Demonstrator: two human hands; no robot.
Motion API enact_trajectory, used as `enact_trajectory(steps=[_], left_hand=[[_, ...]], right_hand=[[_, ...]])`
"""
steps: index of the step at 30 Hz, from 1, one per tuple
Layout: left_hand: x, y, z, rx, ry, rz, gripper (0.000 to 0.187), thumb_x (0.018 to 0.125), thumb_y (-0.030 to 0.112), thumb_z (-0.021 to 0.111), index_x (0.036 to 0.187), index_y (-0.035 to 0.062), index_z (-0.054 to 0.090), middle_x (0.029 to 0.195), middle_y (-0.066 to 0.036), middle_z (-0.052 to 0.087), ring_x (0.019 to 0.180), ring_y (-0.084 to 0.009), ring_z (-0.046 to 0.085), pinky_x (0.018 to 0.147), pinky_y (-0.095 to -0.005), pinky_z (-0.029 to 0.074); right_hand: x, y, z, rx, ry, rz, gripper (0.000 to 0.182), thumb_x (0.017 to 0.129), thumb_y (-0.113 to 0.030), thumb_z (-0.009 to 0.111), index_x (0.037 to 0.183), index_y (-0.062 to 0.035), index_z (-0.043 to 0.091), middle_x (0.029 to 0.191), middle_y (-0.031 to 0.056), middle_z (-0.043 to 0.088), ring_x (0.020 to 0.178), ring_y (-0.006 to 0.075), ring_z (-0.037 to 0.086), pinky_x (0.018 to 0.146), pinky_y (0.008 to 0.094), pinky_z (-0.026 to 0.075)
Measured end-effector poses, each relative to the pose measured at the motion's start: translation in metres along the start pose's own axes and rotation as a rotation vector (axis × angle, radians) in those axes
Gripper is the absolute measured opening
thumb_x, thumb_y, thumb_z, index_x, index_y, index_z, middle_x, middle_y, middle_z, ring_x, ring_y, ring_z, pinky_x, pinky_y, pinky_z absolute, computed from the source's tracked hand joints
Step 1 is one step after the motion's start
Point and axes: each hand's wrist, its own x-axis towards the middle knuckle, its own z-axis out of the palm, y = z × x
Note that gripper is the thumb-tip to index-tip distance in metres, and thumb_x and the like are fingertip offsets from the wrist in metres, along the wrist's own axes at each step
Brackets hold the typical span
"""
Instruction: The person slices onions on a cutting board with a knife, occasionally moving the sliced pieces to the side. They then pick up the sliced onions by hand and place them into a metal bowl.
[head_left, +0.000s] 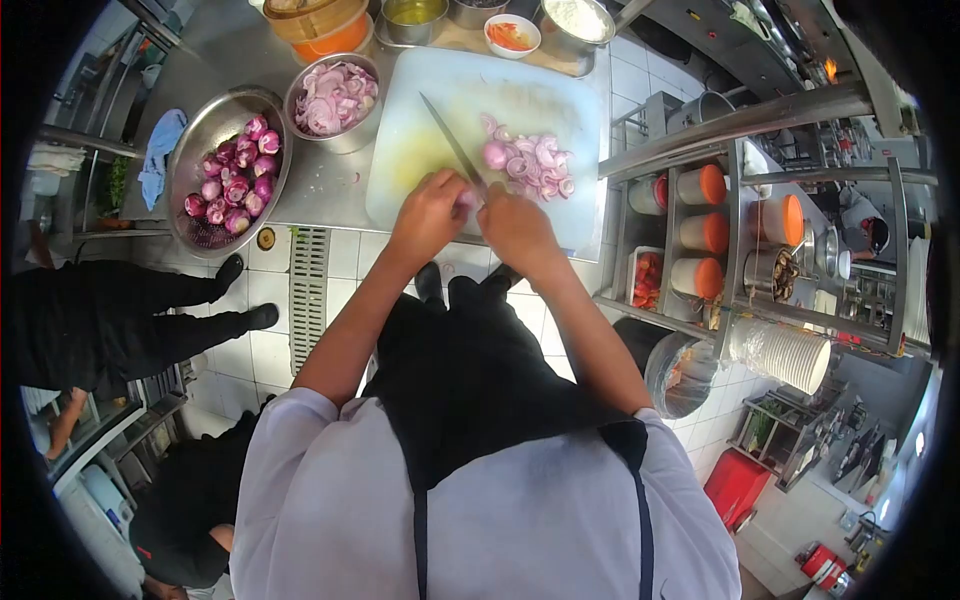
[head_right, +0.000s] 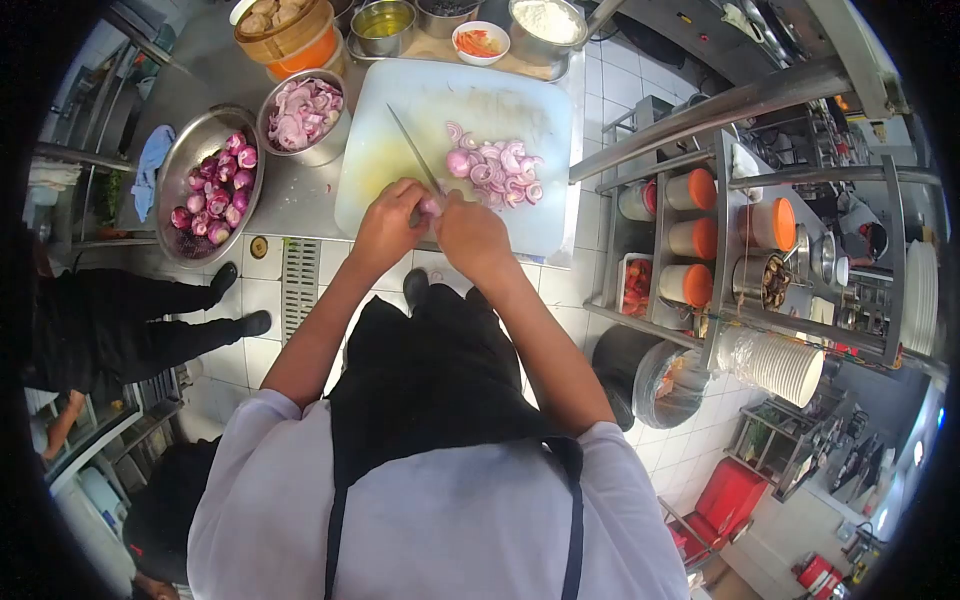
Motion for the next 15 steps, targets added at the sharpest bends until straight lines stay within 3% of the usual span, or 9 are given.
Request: enact_trajectory(steps=[3, 6, 12, 15], left_hand=[[0.001, -0.002, -0.001, -0.017, -0.003, -0.002, 0.031, 0.072, -0.007, 0.079, 0.099, 0.0017, 0.067, 0.101, -0.011, 0.066, 0.095, -0.0326, 0.068, 0.083, -0.0414, 0.056], [-0.002, -0.003, 0.003, -0.011, 0.022, -0.010, 0.032, 0.073, -0.007, 0.078, 0.101, 0.0016, 0.068, 0.101, -0.011, 0.066, 0.094, -0.0325, 0.068, 0.083, -0.0411, 0.057], [-0.001, -0.002, 0.001, -0.061, 0.024, -0.062, 0.026, 0.077, -0.005, 0.078, 0.101, 0.0017, 0.070, 0.101, -0.011, 0.067, 0.096, -0.0318, 0.069, 0.085, -0.0407, 0.058], [-0.003, 0.000, -0.004, -0.086, 0.000, -0.086, 0.024, 0.078, -0.004, 0.078, 0.100, 0.0018, 0.070, 0.102, -0.011, 0.068, 0.097, -0.0314, 0.070, 0.086, -0.0404, 0.058]], right_hand=[[-0.013, -0.006, -0.007, -0.006, -0.064, 0.086, 0.030, 0.099, -0.024, 0.061, 0.109, 0.0040, 0.057, 0.083, 0.0258, 0.073, 0.081, 0.0435, 0.074, 0.072, 0.0526, 0.059], [0.000, -0.006, 0.037, 0.047, 0.042, 0.122, 0.029, 0.099, -0.023, 0.060, 0.110, 0.0040, 0.058, 0.086, 0.0262, 0.073, 0.085, 0.0439, 0.074, 0.075, 0.0529, 0.060], [-0.003, 0.002, -0.007, 0.014, -0.046, 0.027, 0.029, 0.098, -0.023, 0.060, 0.109, 0.0042, 0.056, 0.085, 0.0261, 0.073, 0.084, 0.0448, 0.074, 0.075, 0.0535, 0.060], [-0.013, 0.000, 0.016, 0.033, -0.058, 0.133, 0.030, 0.098, -0.023, 0.060, 0.109, 0.0046, 0.055, 0.085, 0.0266, 0.073, 0.082, 0.0455, 0.073, 0.073, 0.0545, 0.059]])
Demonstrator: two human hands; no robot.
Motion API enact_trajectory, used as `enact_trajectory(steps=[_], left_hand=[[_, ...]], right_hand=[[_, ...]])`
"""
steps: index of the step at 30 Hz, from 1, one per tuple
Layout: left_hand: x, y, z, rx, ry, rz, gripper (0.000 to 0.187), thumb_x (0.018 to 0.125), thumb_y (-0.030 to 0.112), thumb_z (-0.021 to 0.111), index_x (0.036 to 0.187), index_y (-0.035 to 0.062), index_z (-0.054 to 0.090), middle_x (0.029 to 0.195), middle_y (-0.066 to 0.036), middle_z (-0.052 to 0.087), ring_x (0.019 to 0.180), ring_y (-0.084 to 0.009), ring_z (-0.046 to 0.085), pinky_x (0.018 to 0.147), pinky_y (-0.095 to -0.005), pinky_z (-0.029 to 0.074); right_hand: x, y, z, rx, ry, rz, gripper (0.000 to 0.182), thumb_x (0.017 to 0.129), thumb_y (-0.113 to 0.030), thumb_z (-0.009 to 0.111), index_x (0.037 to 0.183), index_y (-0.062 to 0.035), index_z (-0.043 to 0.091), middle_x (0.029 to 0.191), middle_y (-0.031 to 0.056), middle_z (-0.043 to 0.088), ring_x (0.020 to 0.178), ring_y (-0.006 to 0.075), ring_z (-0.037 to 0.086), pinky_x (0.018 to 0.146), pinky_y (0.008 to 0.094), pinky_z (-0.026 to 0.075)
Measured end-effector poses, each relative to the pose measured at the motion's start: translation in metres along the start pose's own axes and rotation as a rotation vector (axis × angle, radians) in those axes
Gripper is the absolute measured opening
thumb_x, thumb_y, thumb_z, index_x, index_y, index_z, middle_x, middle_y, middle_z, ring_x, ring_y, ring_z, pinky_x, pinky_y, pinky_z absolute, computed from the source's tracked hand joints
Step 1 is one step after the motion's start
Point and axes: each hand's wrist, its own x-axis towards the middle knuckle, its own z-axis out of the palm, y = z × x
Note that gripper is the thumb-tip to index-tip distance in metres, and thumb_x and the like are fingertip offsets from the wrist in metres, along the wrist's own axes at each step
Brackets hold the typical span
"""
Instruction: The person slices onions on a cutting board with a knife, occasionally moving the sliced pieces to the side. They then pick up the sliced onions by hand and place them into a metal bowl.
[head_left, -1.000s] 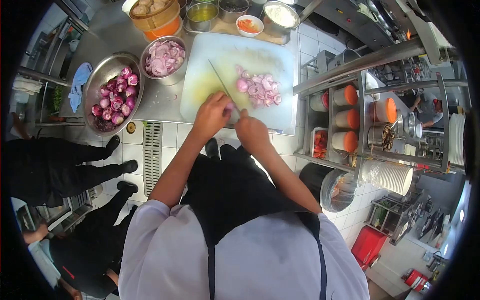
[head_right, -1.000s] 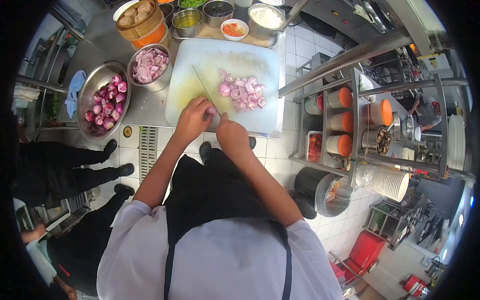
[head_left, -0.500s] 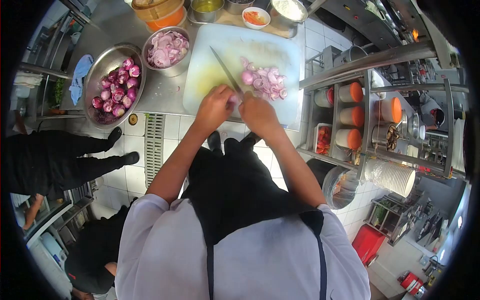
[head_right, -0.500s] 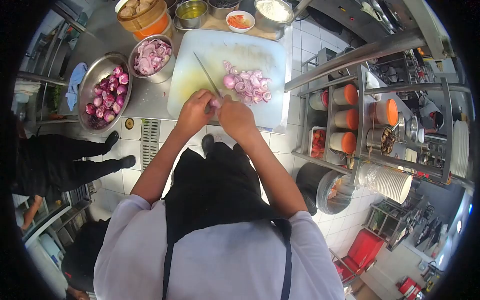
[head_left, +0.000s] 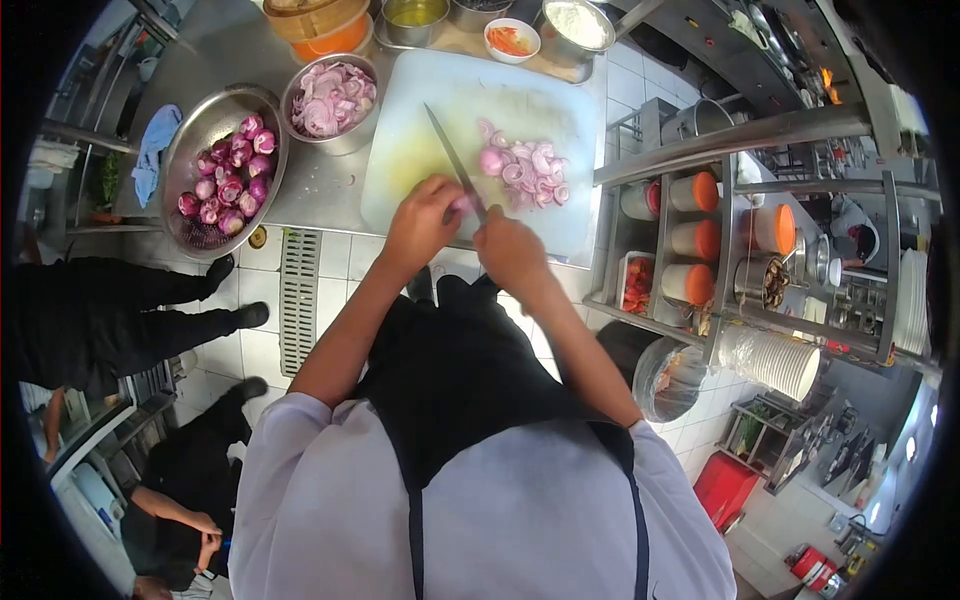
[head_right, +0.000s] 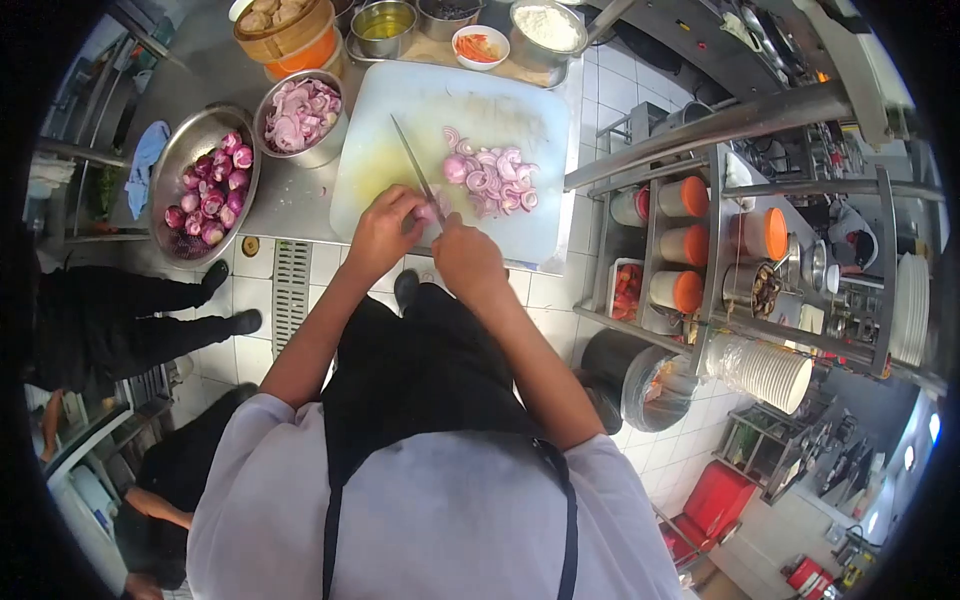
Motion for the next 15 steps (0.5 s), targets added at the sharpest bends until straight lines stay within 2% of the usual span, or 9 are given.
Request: enact_trajectory(steps=[2, 7, 10, 13, 15], left_hand=[[0.000, -0.001, 0.002, -0.004, 0.008, 0.005, 0.024, 0.078, -0.004, 0.078, 0.100, 0.0021, 0.070, 0.103, -0.010, 0.069, 0.098, -0.0313, 0.070, 0.086, -0.0403, 0.058], [0.000, -0.007, 0.003, -0.004, 0.016, 0.038, 0.024, 0.079, -0.004, 0.077, 0.101, 0.0026, 0.070, 0.104, -0.010, 0.069, 0.098, -0.0319, 0.069, 0.086, -0.0404, 0.058], [0.003, -0.003, 0.002, 0.014, 0.041, 0.056, 0.024, 0.079, -0.004, 0.077, 0.101, 0.0025, 0.070, 0.103, -0.010, 0.069, 0.098, -0.0322, 0.069, 0.086, -0.0405, 0.057], [0.001, -0.004, 0.003, 0.000, 0.021, 0.054, 0.024, 0.078, -0.005, 0.077, 0.100, 0.0024, 0.070, 0.103, -0.011, 0.069, 0.097, -0.0322, 0.069, 0.085, -0.0409, 0.057], [-0.001, -0.008, 0.002, -0.012, 0.011, 0.045, 0.025, 0.078, -0.005, 0.077, 0.100, 0.0025, 0.069, 0.102, -0.010, 0.068, 0.097, -0.0321, 0.069, 0.085, -0.0410, 0.057]], right_hand=[[0.009, 0.004, 0.015, 0.018, 0.052, -0.020, 0.028, 0.098, -0.021, 0.058, 0.108, 0.0050, 0.055, 0.085, 0.0281, 0.072, 0.083, 0.0463, 0.073, 0.075, 0.0556, 0.059], [0.009, -0.003, -0.021, -0.022, 0.047, -0.092, 0.028, 0.098, -0.022, 0.058, 0.107, 0.0050, 0.055, 0.084, 0.0285, 0.072, 0.083, 0.0463, 0.074, 0.075, 0.0561, 0.060], [-0.002, -0.005, -0.007, -0.028, 0.001, 0.002, 0.028, 0.099, -0.023, 0.057, 0.105, 0.0051, 0.056, 0.084, 0.0288, 0.072, 0.082, 0.0464, 0.073, 0.074, 0.0563, 0.059], [0.015, -0.007, 0.019, -0.019, 0.076, 0.013, 0.027, 0.100, -0.022, 0.056, 0.104, 0.0048, 0.056, 0.086, 0.0296, 0.072, 0.083, 0.0467, 0.073, 0.074, 0.0562, 0.059], [0.014, -0.009, 0.000, -0.007, 0.047, -0.049, 0.026, 0.100, -0.021, 0.056, 0.104, 0.0044, 0.056, 0.086, 0.0297, 0.072, 0.083, 0.0460, 0.074, 0.074, 0.0552, 0.060]])
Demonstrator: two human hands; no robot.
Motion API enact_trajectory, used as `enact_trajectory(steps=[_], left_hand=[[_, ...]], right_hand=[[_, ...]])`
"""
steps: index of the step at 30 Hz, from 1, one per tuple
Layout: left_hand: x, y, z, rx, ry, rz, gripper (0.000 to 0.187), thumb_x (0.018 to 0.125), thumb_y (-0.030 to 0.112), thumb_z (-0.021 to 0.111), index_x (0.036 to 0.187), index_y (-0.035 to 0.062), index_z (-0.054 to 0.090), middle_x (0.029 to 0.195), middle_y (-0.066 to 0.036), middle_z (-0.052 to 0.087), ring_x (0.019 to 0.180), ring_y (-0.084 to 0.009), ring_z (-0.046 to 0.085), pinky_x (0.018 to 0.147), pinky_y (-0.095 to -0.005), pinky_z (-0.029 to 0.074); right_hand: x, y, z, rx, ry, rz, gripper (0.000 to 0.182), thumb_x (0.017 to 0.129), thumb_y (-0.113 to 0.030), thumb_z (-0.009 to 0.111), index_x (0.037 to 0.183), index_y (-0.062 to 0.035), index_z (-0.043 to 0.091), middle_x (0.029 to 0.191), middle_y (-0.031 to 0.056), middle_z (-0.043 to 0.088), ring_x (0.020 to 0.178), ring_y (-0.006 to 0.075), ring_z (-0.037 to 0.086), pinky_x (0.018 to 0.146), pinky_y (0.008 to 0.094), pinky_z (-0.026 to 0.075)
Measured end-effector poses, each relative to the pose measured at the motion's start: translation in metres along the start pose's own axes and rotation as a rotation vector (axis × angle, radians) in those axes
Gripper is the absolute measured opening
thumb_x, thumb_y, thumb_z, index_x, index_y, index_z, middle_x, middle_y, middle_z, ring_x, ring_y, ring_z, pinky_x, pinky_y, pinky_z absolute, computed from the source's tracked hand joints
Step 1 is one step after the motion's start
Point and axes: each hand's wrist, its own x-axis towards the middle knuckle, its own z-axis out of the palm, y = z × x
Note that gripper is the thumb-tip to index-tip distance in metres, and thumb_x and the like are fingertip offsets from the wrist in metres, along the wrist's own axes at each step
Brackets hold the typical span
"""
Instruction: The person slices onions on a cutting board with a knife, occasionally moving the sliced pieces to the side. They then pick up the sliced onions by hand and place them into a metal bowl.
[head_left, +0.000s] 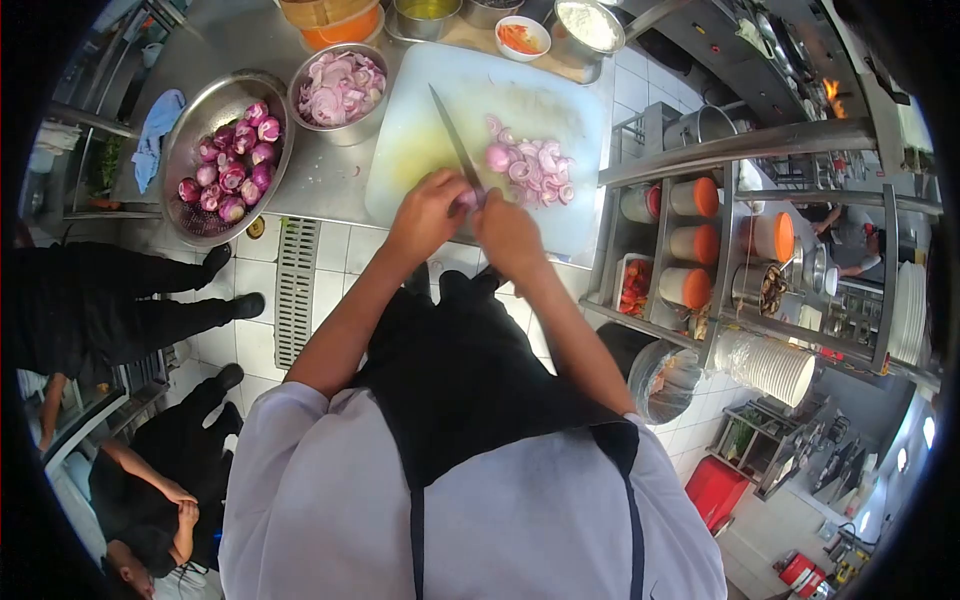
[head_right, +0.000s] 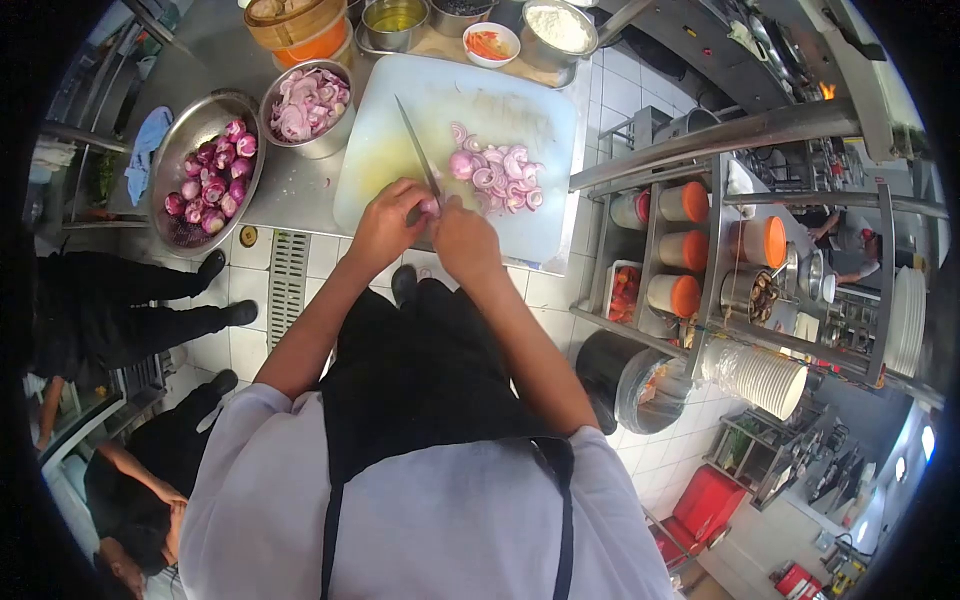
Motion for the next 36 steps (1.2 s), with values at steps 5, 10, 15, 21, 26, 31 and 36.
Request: enact_trajectory(steps=[5, 10, 15, 21, 26, 31, 36], left_hand=[[0.003, 0.001, -0.002, -0.012, -0.027, -0.027, 0.025, 0.077, -0.005, 0.077, 0.099, 0.0027, 0.069, 0.102, -0.010, 0.069, 0.095, -0.0318, 0.069, 0.083, -0.0407, 0.057], [0.001, -0.004, 0.002, -0.006, 0.006, 0.001, 0.024, 0.078, -0.005, 0.077, 0.099, 0.0028, 0.069, 0.103, -0.010, 0.069, 0.096, -0.0323, 0.070, 0.085, -0.0408, 0.057], [0.001, -0.003, 0.001, -0.011, 0.008, -0.010, 0.024, 0.078, -0.005, 0.077, 0.099, 0.0024, 0.069, 0.105, -0.011, 0.070, 0.098, -0.0328, 0.070, 0.085, -0.0408, 0.057], [-0.001, -0.003, -0.002, -0.017, -0.031, -0.025, 0.025, 0.078, -0.005, 0.077, 0.100, 0.0023, 0.069, 0.106, -0.011, 0.070, 0.098, -0.0328, 0.070, 0.085, -0.0411, 0.057], [0.001, -0.006, 0.001, -0.019, 0.015, 0.011, 0.025, 0.077, -0.005, 0.077, 0.099, 0.0028, 0.068, 0.104, -0.011, 0.070, 0.098, -0.0323, 0.070, 0.085, -0.0410, 0.057], [-0.002, -0.006, -0.001, -0.027, -0.029, -0.036, 0.024, 0.077, -0.005, 0.077, 0.098, 0.0024, 0.067, 0.103, -0.010, 0.069, 0.097, -0.0319, 0.070, 0.084, -0.0406, 0.057], [0.000, -0.008, 0.000, -0.042, -0.014, -0.015, 0.025, 0.077, -0.004, 0.078, 0.098, 0.0029, 0.067, 0.101, -0.010, 0.068, 0.095, -0.0316, 0.069, 0.082, -0.0403, 0.057]], right_hand=[[-0.017, -0.002, -0.012, -0.024, -0.056, 0.052, 0.026, 0.100, -0.022, 0.056, 0.104, 0.0039, 0.056, 0.086, 0.0289, 0.072, 0.084, 0.0456, 0.073, 0.076, 0.0550, 0.059], [0.006, 0.005, 0.006, 0.002, 0.023, 0.004, 0.029, 0.100, -0.024, 0.058, 0.106, 0.0047, 0.056, 0.086, 0.0280, 0.072, 0.084, 0.0450, 0.074, 0.077, 0.0550, 0.059], [-0.005, 0.007, -0.004, -0.053, -0.006, -0.016, 0.031, 0.099, -0.024, 0.060, 0.106, 0.0057, 0.055, 0.083, 0.0270, 0.072, 0.078, 0.0439, 0.074, 0.068, 0.0531, 0.060], [0.004, 0.007, -0.001, 0.020, 0.045, -0.055, 0.029, 0.098, -0.023, 0.061, 0.102, 0.0057, 0.056, 0.081, 0.0279, 0.071, 0.077, 0.0465, 0.073, 0.069, 0.0554, 0.059], [-0.007, 0.003, 0.000, 0.024, -0.030, 0.048, 0.032, 0.099, -0.024, 0.058, 0.106, 0.0068, 0.057, 0.086, 0.0308, 0.071, 0.084, 0.0480, 0.072, 0.077, 0.0573, 0.058], [0.009, 0.008, 0.015, 0.059, 0.012, -0.001, 0.034, 0.099, -0.024, 0.057, 0.109, 0.0080, 0.057, 0.088, 0.0313, 0.072, 0.086, 0.0472, 0.073, 0.078, 0.0566, 0.058], [-0.004, -0.006, -0.020, -0.012, -0.081, 0.014, 0.033, 0.099, -0.023, 0.058, 0.108, 0.0084, 0.057, 0.085, 0.0307, 0.072, 0.086, 0.0463, 0.073, 0.077, 0.0562, 0.059]])
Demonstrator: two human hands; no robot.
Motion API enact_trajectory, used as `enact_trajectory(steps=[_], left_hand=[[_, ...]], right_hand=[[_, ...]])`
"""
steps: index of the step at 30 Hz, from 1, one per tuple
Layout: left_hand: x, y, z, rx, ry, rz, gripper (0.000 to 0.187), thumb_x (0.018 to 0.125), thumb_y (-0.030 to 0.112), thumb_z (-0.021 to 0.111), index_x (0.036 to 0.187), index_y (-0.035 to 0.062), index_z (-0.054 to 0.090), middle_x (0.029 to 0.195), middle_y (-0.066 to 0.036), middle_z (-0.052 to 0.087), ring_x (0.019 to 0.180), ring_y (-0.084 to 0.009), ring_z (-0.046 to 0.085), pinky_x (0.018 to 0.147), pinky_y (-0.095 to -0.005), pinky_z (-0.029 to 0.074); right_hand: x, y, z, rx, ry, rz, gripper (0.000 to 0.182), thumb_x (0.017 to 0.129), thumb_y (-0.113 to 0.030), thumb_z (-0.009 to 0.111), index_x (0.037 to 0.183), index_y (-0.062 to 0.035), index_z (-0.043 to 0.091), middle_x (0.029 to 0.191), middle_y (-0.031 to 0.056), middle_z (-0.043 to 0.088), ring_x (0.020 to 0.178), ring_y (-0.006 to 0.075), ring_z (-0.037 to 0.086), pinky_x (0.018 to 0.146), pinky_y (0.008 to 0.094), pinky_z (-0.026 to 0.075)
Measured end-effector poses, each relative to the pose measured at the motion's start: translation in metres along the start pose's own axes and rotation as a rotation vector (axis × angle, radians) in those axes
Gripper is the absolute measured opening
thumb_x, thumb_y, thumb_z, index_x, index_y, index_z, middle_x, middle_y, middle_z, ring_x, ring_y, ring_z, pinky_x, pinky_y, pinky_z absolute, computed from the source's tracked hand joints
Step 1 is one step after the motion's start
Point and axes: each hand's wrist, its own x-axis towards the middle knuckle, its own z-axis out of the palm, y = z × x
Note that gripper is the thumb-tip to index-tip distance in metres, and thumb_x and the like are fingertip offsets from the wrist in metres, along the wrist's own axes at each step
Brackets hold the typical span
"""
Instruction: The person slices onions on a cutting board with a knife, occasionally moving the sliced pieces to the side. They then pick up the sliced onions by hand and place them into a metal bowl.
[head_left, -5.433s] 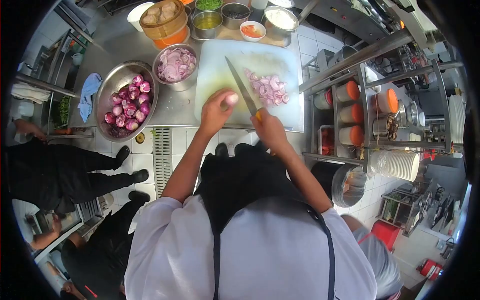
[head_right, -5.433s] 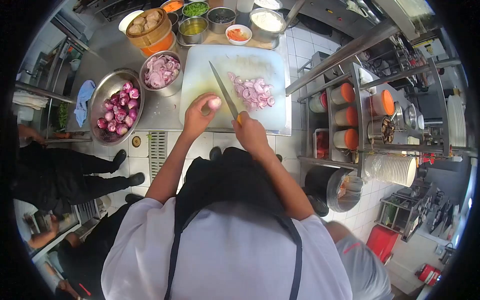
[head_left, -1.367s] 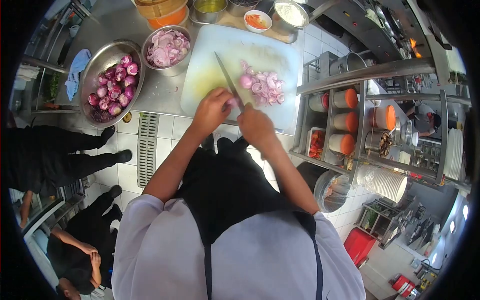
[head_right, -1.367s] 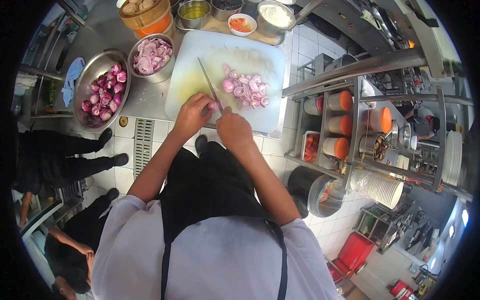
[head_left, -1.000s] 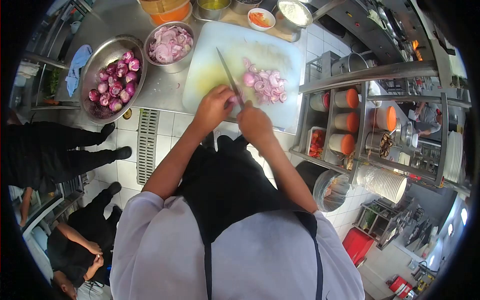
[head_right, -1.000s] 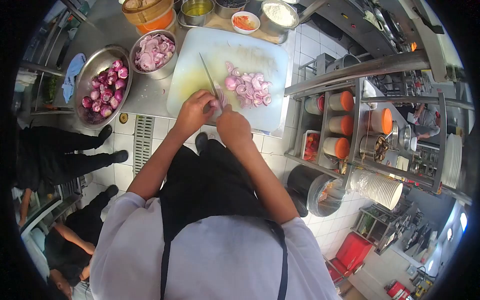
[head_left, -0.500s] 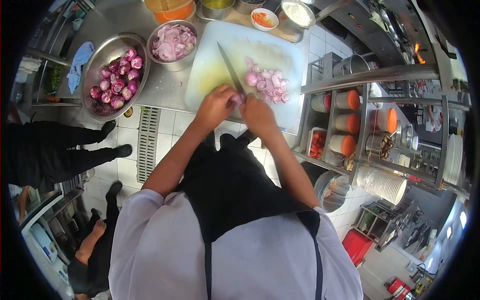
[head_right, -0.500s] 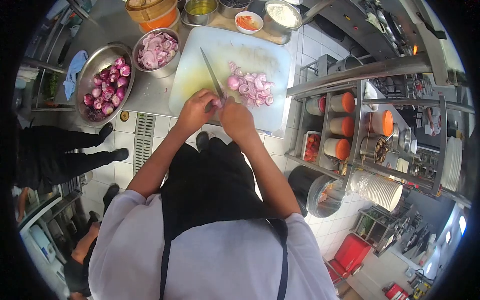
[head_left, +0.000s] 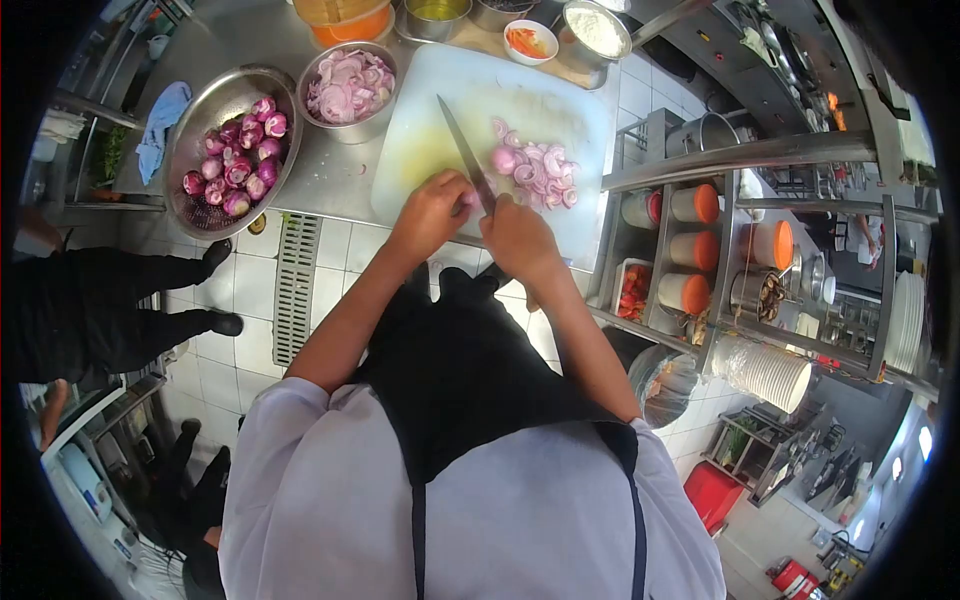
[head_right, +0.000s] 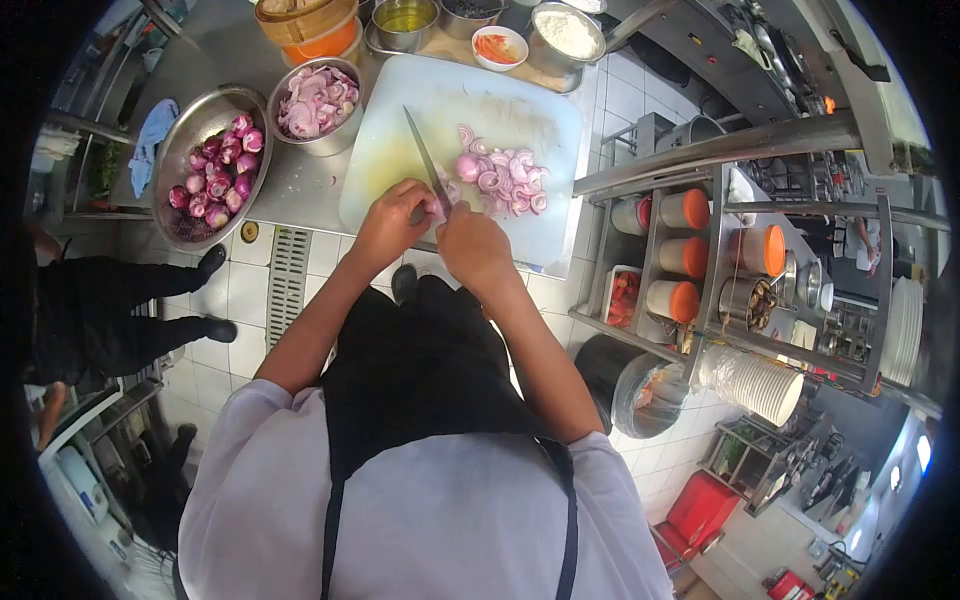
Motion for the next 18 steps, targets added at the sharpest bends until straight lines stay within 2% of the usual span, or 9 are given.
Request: enact_trajectory(steps=[4, 6, 11, 13, 14, 17, 18], left_hand=[[0.001, -0.001, 0.000, 0.013, -0.012, -0.019, 0.027, 0.077, -0.003, 0.078, 0.100, 0.0027, 0.066, 0.100, -0.010, 0.067, 0.095, -0.0316, 0.069, 0.082, -0.0413, 0.056], [-0.001, 0.001, 0.000, 0.023, -0.014, -0.009, 0.027, 0.077, -0.002, 0.079, 0.100, 0.0024, 0.066, 0.100, -0.010, 0.067, 0.095, -0.0317, 0.069, 0.083, -0.0419, 0.056], [0.005, 0.004, -0.002, 0.131, 0.004, 0.057, 0.027, 0.076, 0.003, 0.082, 0.096, 0.0029, 0.065, 0.098, -0.010, 0.066, 0.094, -0.0324, 0.068, 0.082, -0.0426, 0.056], [0.006, 0.006, 0.000, 0.248, 0.044, 0.019, 0.028, 0.077, 0.008, 0.084, 0.097, 0.0033, 0.065, 0.098, -0.011, 0.067, 0.094, -0.0327, 0.068, 0.082, -0.0427, 0.057], [0.005, 0.007, 0.001, 0.307, 0.064, -0.003, 0.028, 0.078, 0.011, 0.084, 0.097, 0.0035, 0.065, 0.099, -0.011, 0.067, 0.094, -0.0329, 0.068, 0.082, -0.0427, 0.057], [0.005, 0.007, 0.004, 0.392, 0.141, -0.231, 0.028, 0.081, 0.017, 0.085, 0.096, 0.0035, 0.064, 0.099, -0.012, 0.067, 0.093, -0.0326, 0.069, 0.080, -0.0431, 0.057], [0.003, 0.007, 0.004, 0.347, 0.150, -0.221, 0.027, 0.082, 0.016, 0.085, 0.096, 0.0035, 0.065, 0.099, -0.012, 0.067, 0.092, -0.0327, 0.070, 0.080, -0.0430, 0.058]], right_hand=[[-0.006, -0.004, 0.019, 0.041, 0.024, 0.053, 0.031, 0.099, -0.022, 0.058, 0.107, 0.0080, 0.057, 0.084, 0.0299, 0.072, 0.087, 0.0454, 0.074, 0.077, 0.0552, 0.059], [0.002, 0.006, 0.047, 0.065, 0.101, 0.039, 0.030, 0.098, -0.022, 0.059, 0.106, 0.0069, 0.058, 0.084, 0.0293, 0.072, 0.085, 0.0451, 0.074, 0.076, 0.0547, 0.059], [0.018, 0.023, 0.031, 0.081, 0.136, -0.057, 0.029, 0.099, -0.024, 0.057, 0.107, 0.0043, 0.057, 0.086, 0.0304, 0.071, 0.085, 0.0481, 0.071, 0.077, 0.0588, 0.055], [0.024, 0.038, 0.030, 0.023, 0.223, -0.125, 0.029, 0.099, -0.024, 0.057, 0.107, 0.0035, 0.057, 0.085, 0.0304, 0.071, 0.085, 0.0476, 0.071, 0.077, 0.0587, 0.055], [0.029, 0.045, 0.035, 0.003, 0.320, -0.131, 0.027, 0.096, -0.022, 0.062, 0.103, 0.0035, 0.058, 0.080, 0.0275, 0.071, 0.075, 0.0454, 0.072, 0.066, 0.0540, 0.058], [0.017, 0.031, 0.018, 0.090, 0.343, -0.022, 0.027, 0.096, -0.022, 0.063, 0.101, 0.0032, 0.057, 0.076, 0.0271, 0.070, 0.075, 0.0464, 0.071, 0.066, 0.0549, 0.058], [0.011, 0.028, 0.017, 0.120, 0.343, -0.033, 0.027, 0.096, -0.022, 0.064, 0.101, 0.0031, 0.057, 0.076, 0.0272, 0.070, 0.074, 0.0467, 0.071, 0.066, 0.0553, 0.057]])
